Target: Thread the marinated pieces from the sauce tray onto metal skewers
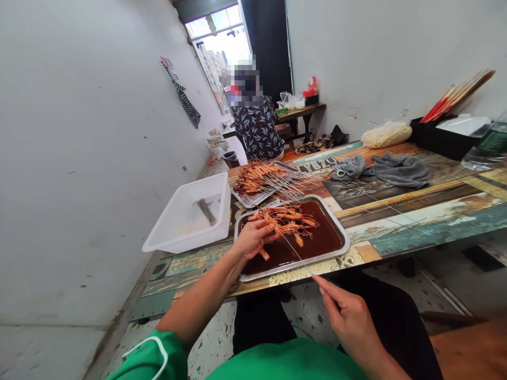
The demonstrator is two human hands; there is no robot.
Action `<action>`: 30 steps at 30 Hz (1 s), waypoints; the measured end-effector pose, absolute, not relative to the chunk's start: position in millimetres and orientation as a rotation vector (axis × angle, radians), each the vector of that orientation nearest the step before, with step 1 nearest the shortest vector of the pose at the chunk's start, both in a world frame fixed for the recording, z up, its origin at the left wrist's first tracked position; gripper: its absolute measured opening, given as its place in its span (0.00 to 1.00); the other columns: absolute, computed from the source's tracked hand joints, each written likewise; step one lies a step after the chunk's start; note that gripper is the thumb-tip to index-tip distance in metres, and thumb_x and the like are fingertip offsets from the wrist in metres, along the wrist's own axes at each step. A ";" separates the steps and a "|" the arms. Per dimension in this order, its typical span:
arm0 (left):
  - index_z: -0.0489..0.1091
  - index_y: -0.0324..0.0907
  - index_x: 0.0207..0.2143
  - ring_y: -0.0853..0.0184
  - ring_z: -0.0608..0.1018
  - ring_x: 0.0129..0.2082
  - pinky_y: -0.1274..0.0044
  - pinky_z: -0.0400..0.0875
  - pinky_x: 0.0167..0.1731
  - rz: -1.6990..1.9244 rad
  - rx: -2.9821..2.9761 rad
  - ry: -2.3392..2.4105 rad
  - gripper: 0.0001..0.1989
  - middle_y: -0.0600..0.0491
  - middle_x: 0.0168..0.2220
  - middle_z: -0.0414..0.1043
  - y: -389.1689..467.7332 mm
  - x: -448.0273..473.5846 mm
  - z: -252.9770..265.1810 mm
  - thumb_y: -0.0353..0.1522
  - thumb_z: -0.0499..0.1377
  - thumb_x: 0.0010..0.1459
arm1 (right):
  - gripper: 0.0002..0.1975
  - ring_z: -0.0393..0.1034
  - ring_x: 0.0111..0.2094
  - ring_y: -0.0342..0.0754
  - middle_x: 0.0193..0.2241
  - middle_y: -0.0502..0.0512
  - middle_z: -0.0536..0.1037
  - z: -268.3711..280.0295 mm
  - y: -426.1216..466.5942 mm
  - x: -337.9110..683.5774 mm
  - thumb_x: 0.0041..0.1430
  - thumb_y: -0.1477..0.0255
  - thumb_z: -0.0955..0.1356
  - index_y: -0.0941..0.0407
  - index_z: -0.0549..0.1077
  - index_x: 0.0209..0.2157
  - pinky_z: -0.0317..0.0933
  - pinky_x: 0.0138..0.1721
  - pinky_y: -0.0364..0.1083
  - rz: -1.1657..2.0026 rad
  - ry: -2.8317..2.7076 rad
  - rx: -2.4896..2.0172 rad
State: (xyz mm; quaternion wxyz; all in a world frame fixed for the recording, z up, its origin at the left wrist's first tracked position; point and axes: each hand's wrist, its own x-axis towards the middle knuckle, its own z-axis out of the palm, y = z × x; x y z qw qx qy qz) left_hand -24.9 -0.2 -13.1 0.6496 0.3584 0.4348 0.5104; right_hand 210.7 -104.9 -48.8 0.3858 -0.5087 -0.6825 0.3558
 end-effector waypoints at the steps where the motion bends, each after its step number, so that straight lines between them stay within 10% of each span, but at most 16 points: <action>1: 0.72 0.33 0.28 0.66 0.77 0.32 0.76 0.73 0.32 1.158 0.817 0.983 0.14 0.47 0.29 0.74 -0.2 -25.1 -12.7 0.32 0.67 0.39 | 0.17 0.73 0.40 0.51 0.40 0.55 0.78 -49.1 -105.3 210.5 0.54 0.70 0.63 0.55 0.75 0.45 0.66 0.42 0.46 0.904 -1.732 -1.263; 5: 0.71 0.33 0.28 0.65 0.77 0.31 0.74 0.73 0.34 1.139 0.839 0.968 0.14 0.47 0.29 0.74 0.3 -26.7 -12.0 0.33 0.67 0.40 | 0.16 0.72 0.26 0.45 0.25 0.52 0.78 -46.8 -106.6 208.1 0.54 0.68 0.65 0.53 0.75 0.43 0.66 0.29 0.42 1.220 -1.526 -1.237; 8: 0.71 0.32 0.29 0.65 0.77 0.32 0.73 0.73 0.36 1.103 0.851 0.951 0.13 0.46 0.29 0.74 1.0 -29.0 -11.5 0.33 0.66 0.42 | 0.16 0.52 0.10 0.34 0.12 0.42 0.61 -42.5 -106.3 204.7 0.54 0.65 0.66 0.55 0.75 0.43 0.51 0.12 0.35 1.833 -1.130 -1.203; 12: 0.70 0.33 0.29 0.67 0.77 0.31 0.75 0.73 0.35 1.058 0.794 0.942 0.10 0.48 0.29 0.74 2.1 -32.5 -7.4 0.30 0.64 0.44 | 0.13 0.33 0.08 0.30 0.13 0.37 0.51 -41.5 -103.2 202.6 0.50 0.65 0.68 0.55 0.75 0.38 0.36 0.07 0.34 2.249 -0.652 -0.928; 19: 0.69 0.35 0.31 0.73 0.76 0.25 0.83 0.71 0.24 1.097 0.660 0.937 0.06 0.49 0.27 0.74 5.7 -35.4 -3.2 0.30 0.59 0.51 | 0.11 0.34 0.09 0.30 0.13 0.38 0.52 -40.8 -101.5 207.8 0.52 0.67 0.68 0.55 0.74 0.37 0.34 0.08 0.34 2.238 -0.604 -0.868; 26: 0.70 0.34 0.29 0.73 0.76 0.28 0.86 0.71 0.24 1.124 0.603 0.961 0.02 0.49 0.29 0.73 8.3 -33.0 -12.3 0.25 0.59 0.50 | 0.18 0.58 0.13 0.36 0.12 0.44 0.62 -54.2 -106.9 216.5 0.56 0.64 0.64 0.57 0.73 0.46 0.53 0.14 0.36 1.614 -1.285 -1.260; 30: 0.70 0.32 0.29 0.71 0.76 0.31 0.81 0.73 0.33 1.170 0.632 0.949 0.03 0.48 0.30 0.73 7.6 -30.4 -15.3 0.24 0.60 0.49 | 0.17 0.73 0.39 0.49 0.41 0.56 0.77 -64.7 -111.9 224.0 0.57 0.73 0.63 0.54 0.71 0.49 0.65 0.41 0.45 0.788 -1.872 -1.192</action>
